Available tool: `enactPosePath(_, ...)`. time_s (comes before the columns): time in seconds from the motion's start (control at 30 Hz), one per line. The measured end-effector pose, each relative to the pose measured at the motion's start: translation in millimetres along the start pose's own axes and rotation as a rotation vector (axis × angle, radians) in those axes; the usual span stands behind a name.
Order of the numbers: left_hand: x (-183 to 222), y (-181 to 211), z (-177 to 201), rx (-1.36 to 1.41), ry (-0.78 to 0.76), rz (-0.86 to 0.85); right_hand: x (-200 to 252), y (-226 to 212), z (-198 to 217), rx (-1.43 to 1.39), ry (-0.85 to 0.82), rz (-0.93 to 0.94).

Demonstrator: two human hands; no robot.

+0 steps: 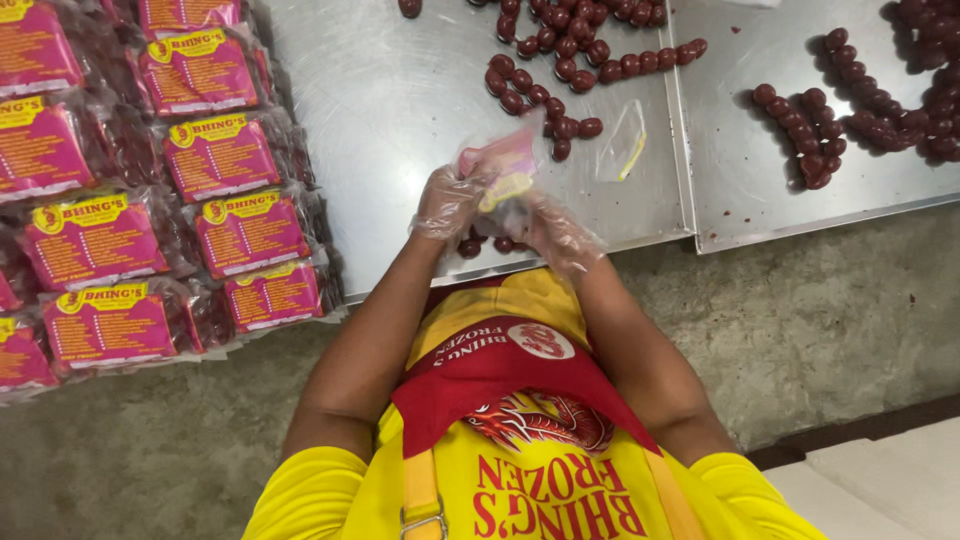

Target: The person places several sausage links into plastic bags and seals them.

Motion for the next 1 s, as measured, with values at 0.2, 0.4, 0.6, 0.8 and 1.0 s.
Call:
enactPosePath(0.2, 26, 38, 12, 0.172, -0.047, -0.053, -14, 8, 0, 0.69, 0.049, -0.198)
enactPosePath(0.4, 73, 113, 4, -0.644, 0.339, -0.634, -52, 11, -24, 0.363, 0.156, 0.184)
enactPosePath(0.6, 64, 79, 1, -0.119, 0.008, -0.416, -61, 27, -9, 0.268, 0.109, 0.205)
enactPosePath(0.8, 58, 75, 13, -0.549, 0.079, -0.606, -49, 18, -9, 0.349, 0.212, 0.106)
enactPosePath(1.0, 73, 95, 13, -0.672, 0.282, -0.395, -79, 40, 24, 0.233, 0.059, 0.284)
Point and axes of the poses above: each hand's wrist, its own x-axis away from the middle knuckle, its own z-axis out of the back of the hand, y = z × x, the point moved 3 cm from there along -x, towards the middle knuckle, and after that the axes turned 3 degrees about y, right-handed, at the moved point
